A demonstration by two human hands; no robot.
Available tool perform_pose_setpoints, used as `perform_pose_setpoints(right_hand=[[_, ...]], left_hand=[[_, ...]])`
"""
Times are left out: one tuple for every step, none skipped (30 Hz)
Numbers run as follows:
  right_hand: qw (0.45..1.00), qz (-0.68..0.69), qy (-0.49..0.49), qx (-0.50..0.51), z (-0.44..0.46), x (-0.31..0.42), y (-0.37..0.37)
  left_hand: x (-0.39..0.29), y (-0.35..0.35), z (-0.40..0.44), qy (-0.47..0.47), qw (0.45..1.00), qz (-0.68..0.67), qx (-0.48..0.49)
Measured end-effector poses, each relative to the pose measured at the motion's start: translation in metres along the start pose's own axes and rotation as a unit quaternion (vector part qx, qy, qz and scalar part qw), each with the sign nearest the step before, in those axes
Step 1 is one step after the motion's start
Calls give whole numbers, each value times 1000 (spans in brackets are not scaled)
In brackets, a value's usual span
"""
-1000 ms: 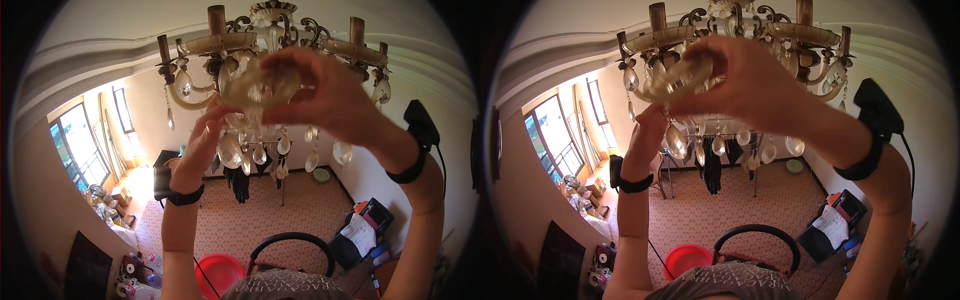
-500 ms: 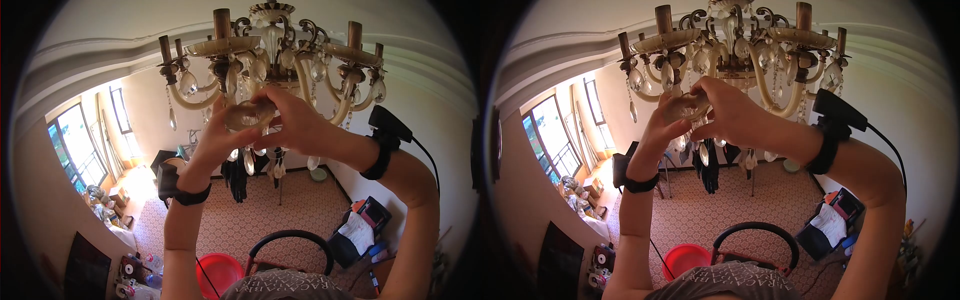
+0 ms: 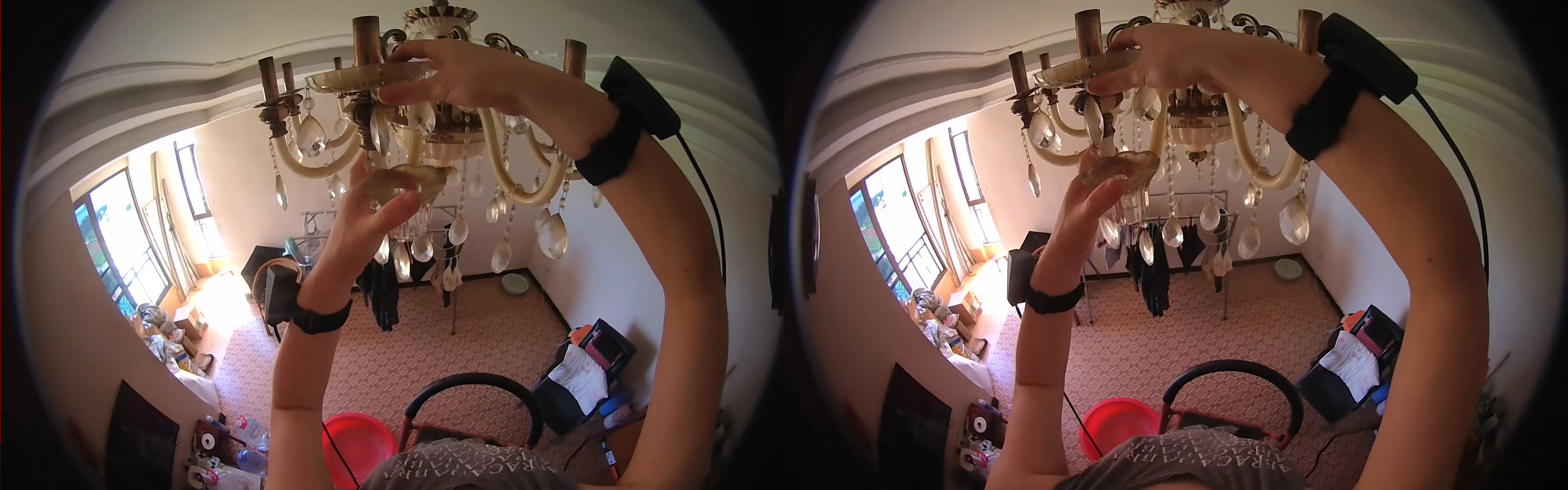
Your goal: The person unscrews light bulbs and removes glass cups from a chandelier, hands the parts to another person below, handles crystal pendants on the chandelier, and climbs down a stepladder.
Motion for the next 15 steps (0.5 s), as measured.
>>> perform_pose_setpoints(right_hand=[[993,101,-39,53,3,-7,-8],[971,201,-79,106,3,-12,-17],[970,200,-79,109,2,-15,-16],[957,254,-84,114,-1,-17,-13],[940,308,-90,118,-2,-17,-11],[940,308,-89,119,1,-18,-10],[951,282,-51,118,5,-16,-8],[960,254,-13,116,7,-13,-6],[960,255,-14,114,9,-17,-7],[958,269,-9,96,11,-21,-7],[956,282,-4,79,14,-25,-9],[954,295,2,63,17,-28,-10],[950,308,8,45,18,-28,-10],[947,320,13,28,19,-30,-8],[947,319,11,26,20,-32,-7]], left_hand=[[-2,-1,1,-1,1000,25,18],[-2,-2,1,-1,998,50,37],[-2,0,0,-1,998,50,34],[-1,0,0,-6,997,66,33],[-2,0,0,-12,996,82,32],[-3,0,-1,-12,996,83,31],[-3,-1,-1,-6,997,73,31],[-3,-2,0,0,998,63,32],[-3,-3,0,-1,997,63,34],[-1,-3,0,2,998,60,32],[1,-3,0,5,998,57,28],[-1,-3,0,4,998,57,29],[-3,-3,-1,6,998,61,24],[-5,-3,0,8,998,64,20],[-8,-5,2,7,998,63,23]])
Point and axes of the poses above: each hand's wrist, its own z-axis towards the middle knuckle, its own y-axis out of the back of the hand, x = y × z, the point moved 8 cm from there along z, towards the middle knuckle, and after that the axes turned 4 degrees about -y, right-handed, at the moved point
